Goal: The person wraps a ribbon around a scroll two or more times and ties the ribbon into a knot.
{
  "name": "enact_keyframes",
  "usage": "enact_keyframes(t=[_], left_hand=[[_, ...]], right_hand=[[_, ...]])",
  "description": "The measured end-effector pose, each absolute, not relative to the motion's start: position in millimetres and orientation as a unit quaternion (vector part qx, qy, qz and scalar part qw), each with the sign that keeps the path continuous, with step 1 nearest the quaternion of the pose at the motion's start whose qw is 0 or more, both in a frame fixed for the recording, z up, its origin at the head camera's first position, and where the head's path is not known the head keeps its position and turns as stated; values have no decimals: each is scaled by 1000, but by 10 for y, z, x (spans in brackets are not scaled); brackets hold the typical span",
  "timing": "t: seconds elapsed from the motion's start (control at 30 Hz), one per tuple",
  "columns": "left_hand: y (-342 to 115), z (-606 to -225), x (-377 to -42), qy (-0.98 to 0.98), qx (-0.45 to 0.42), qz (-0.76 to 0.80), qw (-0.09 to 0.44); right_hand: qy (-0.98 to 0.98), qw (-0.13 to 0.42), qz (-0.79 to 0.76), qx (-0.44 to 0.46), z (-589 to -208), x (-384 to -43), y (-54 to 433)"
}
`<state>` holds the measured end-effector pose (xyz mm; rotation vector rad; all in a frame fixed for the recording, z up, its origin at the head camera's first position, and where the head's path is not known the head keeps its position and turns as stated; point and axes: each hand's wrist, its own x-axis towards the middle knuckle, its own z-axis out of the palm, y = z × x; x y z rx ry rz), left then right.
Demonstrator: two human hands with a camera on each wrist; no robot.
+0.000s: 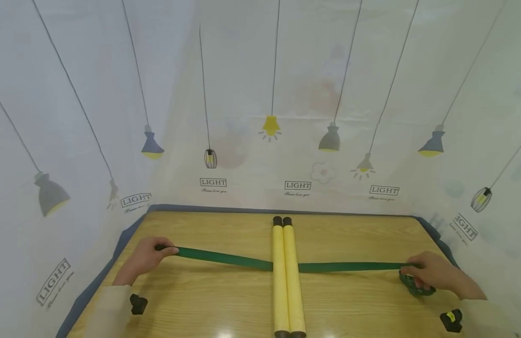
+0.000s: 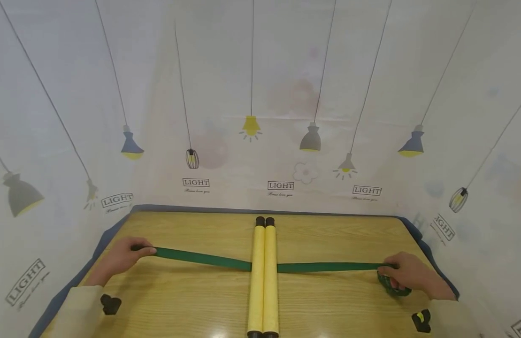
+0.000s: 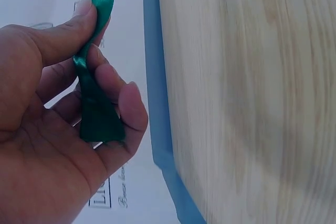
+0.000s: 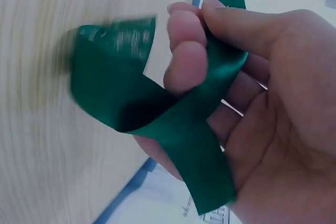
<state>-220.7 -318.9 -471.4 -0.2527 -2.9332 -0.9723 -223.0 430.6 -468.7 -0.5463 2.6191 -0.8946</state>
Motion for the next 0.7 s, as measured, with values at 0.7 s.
enact_keyframes(t=[0.7], left_hand=[[-3903,-4575,-2018,-968,20,-251,10]], right_hand=[[966,183,-175,-58,-4537,-2091,4880]])
